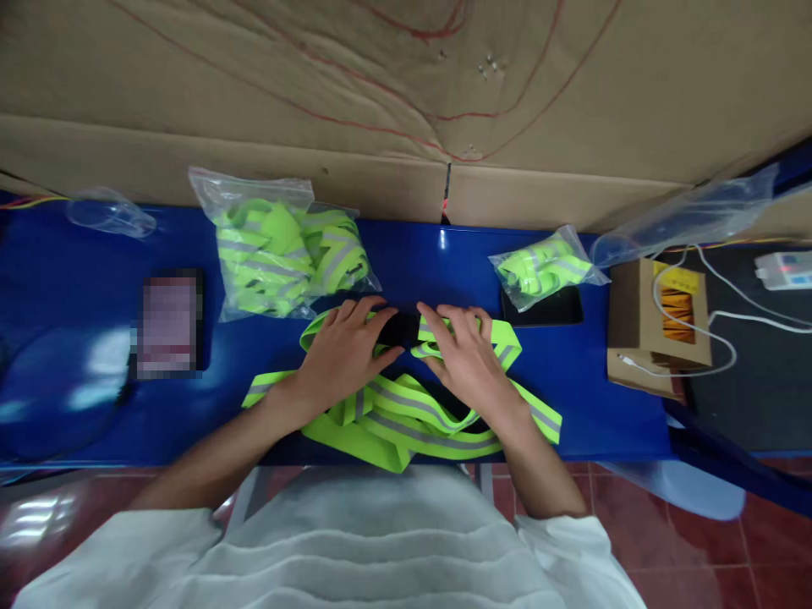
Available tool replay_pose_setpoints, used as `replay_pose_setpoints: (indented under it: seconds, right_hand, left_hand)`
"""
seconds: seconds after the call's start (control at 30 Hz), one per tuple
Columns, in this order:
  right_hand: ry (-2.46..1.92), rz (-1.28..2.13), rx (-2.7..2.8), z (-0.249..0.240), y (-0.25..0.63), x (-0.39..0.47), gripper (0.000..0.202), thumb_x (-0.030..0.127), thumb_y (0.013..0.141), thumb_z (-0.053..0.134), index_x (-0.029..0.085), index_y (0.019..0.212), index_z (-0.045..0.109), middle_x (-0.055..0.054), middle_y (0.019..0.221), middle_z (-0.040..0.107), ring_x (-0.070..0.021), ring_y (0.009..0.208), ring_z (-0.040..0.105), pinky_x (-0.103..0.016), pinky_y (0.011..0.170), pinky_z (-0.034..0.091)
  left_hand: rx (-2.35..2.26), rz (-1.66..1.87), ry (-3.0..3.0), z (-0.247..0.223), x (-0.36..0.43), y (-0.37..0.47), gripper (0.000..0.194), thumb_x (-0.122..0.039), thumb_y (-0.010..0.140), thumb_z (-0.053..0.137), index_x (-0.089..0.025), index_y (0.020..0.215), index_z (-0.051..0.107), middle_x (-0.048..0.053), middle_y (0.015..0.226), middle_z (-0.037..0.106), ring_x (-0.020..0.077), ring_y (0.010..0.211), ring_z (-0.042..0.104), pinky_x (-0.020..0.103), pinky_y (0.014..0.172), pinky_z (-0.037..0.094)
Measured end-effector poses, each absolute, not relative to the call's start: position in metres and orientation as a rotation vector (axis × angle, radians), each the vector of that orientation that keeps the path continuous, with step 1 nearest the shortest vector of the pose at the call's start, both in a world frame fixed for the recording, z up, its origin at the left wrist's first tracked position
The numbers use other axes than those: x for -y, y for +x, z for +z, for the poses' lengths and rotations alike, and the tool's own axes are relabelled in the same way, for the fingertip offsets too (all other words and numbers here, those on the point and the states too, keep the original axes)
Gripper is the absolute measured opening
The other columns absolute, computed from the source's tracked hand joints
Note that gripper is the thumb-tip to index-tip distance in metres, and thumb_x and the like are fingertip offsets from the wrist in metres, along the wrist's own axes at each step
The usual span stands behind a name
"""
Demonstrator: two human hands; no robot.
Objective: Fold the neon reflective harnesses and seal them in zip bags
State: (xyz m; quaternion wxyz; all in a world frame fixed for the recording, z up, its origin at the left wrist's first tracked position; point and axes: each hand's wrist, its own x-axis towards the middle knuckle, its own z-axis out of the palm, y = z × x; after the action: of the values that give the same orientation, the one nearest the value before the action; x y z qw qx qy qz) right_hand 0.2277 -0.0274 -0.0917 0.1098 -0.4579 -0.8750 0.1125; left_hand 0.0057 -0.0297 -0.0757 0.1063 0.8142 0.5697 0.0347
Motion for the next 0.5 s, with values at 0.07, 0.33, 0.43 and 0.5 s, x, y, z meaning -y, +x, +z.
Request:
replay_pose_setpoints:
  seconds: [0.07, 0.33, 0.43, 0.5]
  right_hand:
    - [-1.291, 0.338, 2.547, -0.089, 0.229, 0.028, 0.079, 0.048, 0.095, 0.067, 0.014, 0.159, 0.035, -0.022, 0.136, 0.055, -0.0364, 0.124, 0.054, -0.054, 0.107, 0.038]
    - [-1.175, 0.433, 2.229, -0.015, 0.239, 0.026, 0.096, 0.060, 0.090, 0.069, 0.028, 0.165, 0.020, -0.014, 0.164, 0.038, -0.0358, 0.153, 0.034, -0.053, 0.123, 0.032]
    - [-1.075, 0.544, 2.193, 0.020, 0.232, 0.015, 0.099, 0.056, 0.088, 0.074, 0.028, 0.165, 0.021, -0.011, 0.168, 0.034, -0.0339, 0.154, 0.033, -0.051, 0.125, 0.032]
    - [-1.012, 0.656, 2.157, 0.036, 0.225, 0.003, 0.093, 0.052, 0.087, 0.077, 0.027, 0.163, 0.029, -0.010, 0.163, 0.044, -0.0330, 0.147, 0.046, -0.048, 0.121, 0.038]
  left_hand:
    - [-1.683, 0.179, 2.397, -0.066, 0.029, 0.004, 0.048, -0.032, 0.089, 0.072, -0.013, 0.132, 0.062, 0.017, 0.133, 0.062, 0.0373, 0.118, 0.058, 0.050, 0.098, 0.051]
    - [-1.703, 0.860, 2.529, 0.006, 0.039, -0.005, 0.047, -0.026, 0.090, 0.072, -0.023, 0.136, 0.060, 0.010, 0.132, 0.068, 0.0322, 0.114, 0.062, 0.045, 0.100, 0.047]
    - [-1.683, 1.116, 2.471, 0.033, 0.031, -0.008, 0.052, -0.031, 0.082, 0.081, -0.028, 0.132, 0.064, 0.007, 0.129, 0.071, 0.0330, 0.115, 0.062, 0.049, 0.104, 0.042]
    - [-1.564, 1.246, 2.374, 0.045, 0.017, -0.010, 0.053, -0.033, 0.079, 0.084, -0.027, 0.128, 0.066, 0.006, 0.126, 0.072, 0.0326, 0.116, 0.062, 0.050, 0.104, 0.042]
